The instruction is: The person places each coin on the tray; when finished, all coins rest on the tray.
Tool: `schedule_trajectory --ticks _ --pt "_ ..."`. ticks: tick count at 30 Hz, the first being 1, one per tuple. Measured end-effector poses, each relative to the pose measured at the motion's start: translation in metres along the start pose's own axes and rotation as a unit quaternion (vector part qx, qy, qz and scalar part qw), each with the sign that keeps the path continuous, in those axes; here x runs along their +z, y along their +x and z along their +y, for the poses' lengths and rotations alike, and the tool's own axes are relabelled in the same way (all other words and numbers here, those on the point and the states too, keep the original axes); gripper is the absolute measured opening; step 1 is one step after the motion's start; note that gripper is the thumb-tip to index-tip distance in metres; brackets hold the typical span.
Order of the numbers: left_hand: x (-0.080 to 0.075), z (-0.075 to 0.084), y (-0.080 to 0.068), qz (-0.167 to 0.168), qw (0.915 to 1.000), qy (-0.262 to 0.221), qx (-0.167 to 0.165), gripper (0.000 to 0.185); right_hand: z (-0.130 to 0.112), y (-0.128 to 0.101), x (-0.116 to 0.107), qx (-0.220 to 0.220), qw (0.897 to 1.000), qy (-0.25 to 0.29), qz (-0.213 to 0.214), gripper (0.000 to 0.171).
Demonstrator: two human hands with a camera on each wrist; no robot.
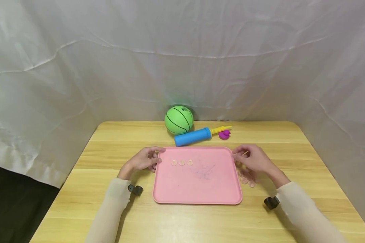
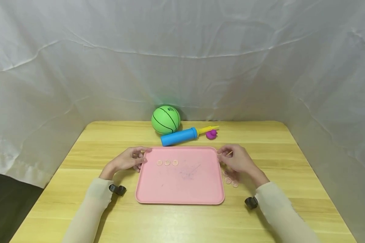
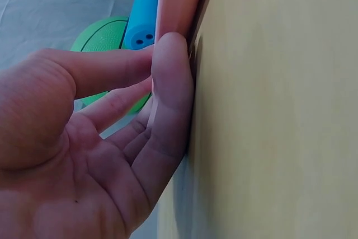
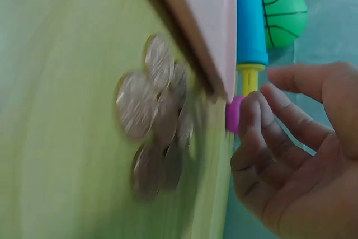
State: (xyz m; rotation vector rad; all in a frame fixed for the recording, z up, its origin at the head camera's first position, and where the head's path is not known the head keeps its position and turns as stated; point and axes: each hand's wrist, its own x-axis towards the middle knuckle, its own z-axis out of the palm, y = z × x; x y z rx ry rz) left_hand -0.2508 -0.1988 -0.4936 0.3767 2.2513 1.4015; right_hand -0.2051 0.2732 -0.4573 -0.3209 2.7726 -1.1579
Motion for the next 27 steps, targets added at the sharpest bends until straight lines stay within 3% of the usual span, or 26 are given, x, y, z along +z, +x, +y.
schedule_trajectory --ticks 13,27 --pt "-0.001 -0.006 0.000 -0.004 1.0000 -0.002 0.005 0.050 0.032 -0.021 -0.006 -0.016 0.999 -0.045 -0.021 0.018" --pt "-0.002 -0.004 0.001 -0.007 0.9998 -0.021 0.002 0.052 0.042 -0.029 -0.006 -0.018 0.994 -0.104 -0.010 0.021"
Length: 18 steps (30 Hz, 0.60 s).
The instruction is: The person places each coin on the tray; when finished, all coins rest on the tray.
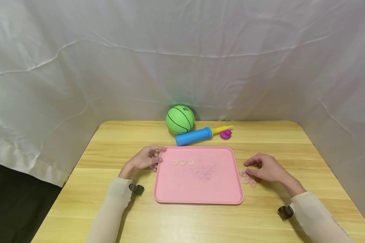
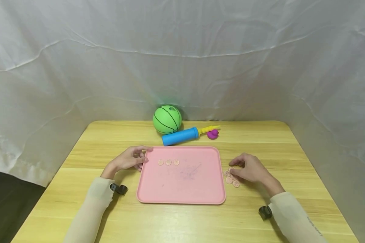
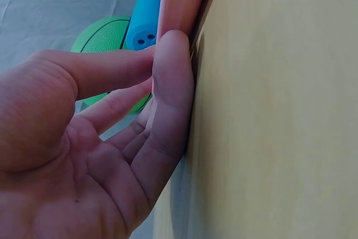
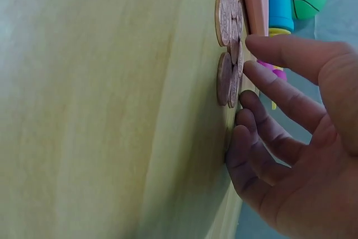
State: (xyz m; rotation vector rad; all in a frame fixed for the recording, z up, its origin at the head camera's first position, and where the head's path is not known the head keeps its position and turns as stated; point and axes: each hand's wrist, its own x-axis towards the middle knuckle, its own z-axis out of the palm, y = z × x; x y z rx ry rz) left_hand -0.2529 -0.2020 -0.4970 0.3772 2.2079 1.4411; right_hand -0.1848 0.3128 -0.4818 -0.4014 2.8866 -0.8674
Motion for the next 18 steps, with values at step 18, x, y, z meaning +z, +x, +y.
schedule_trajectory --ticks 18 --pt "-0.0007 -0.0008 0.0003 -0.002 0.9999 0.002 0.011 0.051 -0.0057 0.0051 0.0048 0.027 0.999 -0.009 0.026 0.019"
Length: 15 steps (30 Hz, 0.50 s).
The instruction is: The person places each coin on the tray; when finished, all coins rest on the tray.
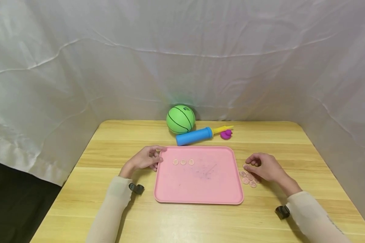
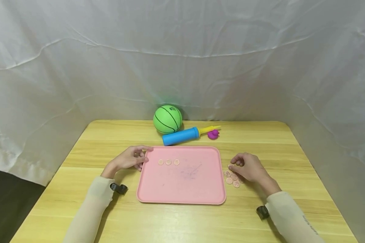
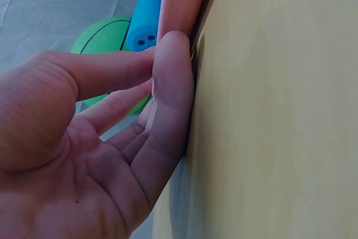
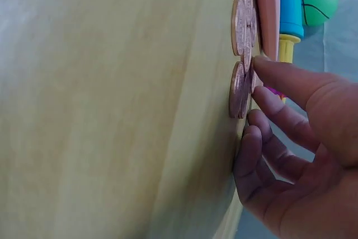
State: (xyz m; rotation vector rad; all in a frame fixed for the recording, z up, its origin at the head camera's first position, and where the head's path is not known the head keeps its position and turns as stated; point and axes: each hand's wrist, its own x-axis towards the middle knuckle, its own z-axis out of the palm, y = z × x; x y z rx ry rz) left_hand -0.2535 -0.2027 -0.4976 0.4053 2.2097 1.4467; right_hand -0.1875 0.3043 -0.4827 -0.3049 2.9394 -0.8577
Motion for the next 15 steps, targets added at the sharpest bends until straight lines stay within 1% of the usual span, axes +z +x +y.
schedule_trajectory --ticks 4,7,9,11,15 --pt "-0.0007 0.0000 -0.0009 0.003 1.0000 0.002 -0.008 0.051 -0.0040 0.0032 -0.0005 0.009 1.000 -0.005 -0.021 0.019" --pt "-0.0008 -0.0002 -0.0010 0.004 1.0000 0.002 -0.008 0.051 -0.0054 0.0047 -0.0020 0.010 0.999 0.002 -0.048 0.021" --pt "-0.0006 -0.0005 -0.0004 0.002 1.0000 0.001 -0.006 0.051 -0.0054 0.0045 -0.0025 0.010 0.998 0.008 -0.059 0.021" --pt "-0.0003 -0.0005 0.0001 0.000 1.0000 -0.001 -0.005 0.051 -0.0052 0.0038 -0.0023 0.013 0.998 0.020 -0.058 0.022" --pt "-0.0001 0.0001 0.0005 -0.001 1.0000 -0.004 -0.005 0.051 -0.0052 0.0040 -0.0012 0.027 0.997 0.067 -0.032 0.021"
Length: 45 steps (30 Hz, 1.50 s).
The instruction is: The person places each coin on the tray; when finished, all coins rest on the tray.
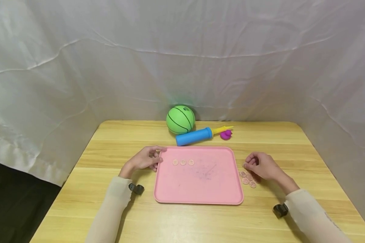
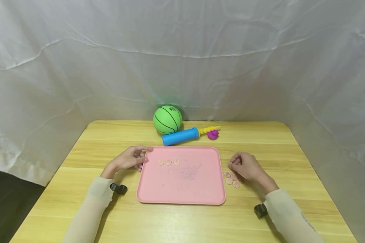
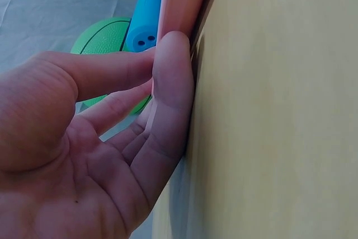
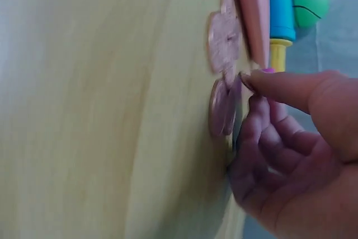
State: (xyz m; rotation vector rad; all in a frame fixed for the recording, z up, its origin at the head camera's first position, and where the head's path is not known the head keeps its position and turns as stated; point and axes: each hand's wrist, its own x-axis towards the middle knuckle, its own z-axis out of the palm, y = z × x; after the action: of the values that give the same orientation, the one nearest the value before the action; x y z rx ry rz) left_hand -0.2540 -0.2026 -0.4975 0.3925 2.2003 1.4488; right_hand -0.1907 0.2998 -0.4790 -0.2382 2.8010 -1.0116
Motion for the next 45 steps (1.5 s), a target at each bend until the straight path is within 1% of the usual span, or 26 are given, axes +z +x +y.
schedule_trajectory --ticks 3,6,10,13,15,19,24,27,30,33,37,41,45 --pt "0.000 0.000 0.000 0.001 1.0000 -0.002 -0.001 0.051 -0.004 0.004 0.001 0.011 0.998 0.053 0.018 0.024" --pt "0.000 0.000 -0.001 0.003 1.0000 -0.002 -0.001 0.051 -0.012 0.008 0.002 0.018 0.996 0.087 0.025 0.032" --pt "0.001 -0.001 -0.001 0.002 1.0000 0.001 0.002 0.051 -0.026 0.014 0.007 0.025 0.991 0.131 0.007 0.038" --pt "0.001 -0.001 -0.001 0.002 1.0000 0.005 0.005 0.052 -0.037 0.019 0.012 0.028 0.987 0.160 -0.010 0.035" --pt "0.000 -0.001 -0.001 0.004 1.0000 0.007 0.005 0.052 -0.045 0.022 0.016 0.025 0.987 0.160 -0.013 0.032" --pt "-0.001 0.000 -0.002 0.005 1.0000 0.008 0.001 0.052 -0.059 0.032 0.027 0.013 0.990 0.137 -0.015 0.029" --pt "-0.002 -0.002 -0.002 0.005 1.0000 0.007 -0.003 0.052 -0.073 0.044 0.040 -0.004 0.990 0.138 -0.019 0.027" --pt "-0.002 -0.004 -0.001 0.005 1.0000 0.004 -0.003 0.052 -0.080 0.048 0.048 -0.007 0.988 0.155 -0.022 0.024" --pt "-0.001 -0.005 0.001 0.001 1.0000 0.003 0.001 0.052 -0.085 0.051 0.054 0.002 0.984 0.176 -0.031 0.021" --pt "0.000 -0.005 0.001 -0.001 1.0000 0.004 0.003 0.052 -0.088 0.053 0.061 0.004 0.980 0.193 -0.051 0.020" --pt "-0.001 -0.003 0.000 0.000 0.9999 0.009 0.004 0.051 -0.092 0.058 0.068 -0.004 0.981 0.184 -0.060 0.018" --pt "-0.001 -0.001 -0.001 -0.001 0.9999 0.010 0.010 0.050 -0.096 0.063 0.074 -0.009 0.987 0.154 -0.050 0.015" --pt "-0.001 -0.002 -0.001 -0.003 0.9999 0.007 0.011 0.051 -0.099 0.066 0.080 -0.017 0.988 0.143 -0.049 0.014"
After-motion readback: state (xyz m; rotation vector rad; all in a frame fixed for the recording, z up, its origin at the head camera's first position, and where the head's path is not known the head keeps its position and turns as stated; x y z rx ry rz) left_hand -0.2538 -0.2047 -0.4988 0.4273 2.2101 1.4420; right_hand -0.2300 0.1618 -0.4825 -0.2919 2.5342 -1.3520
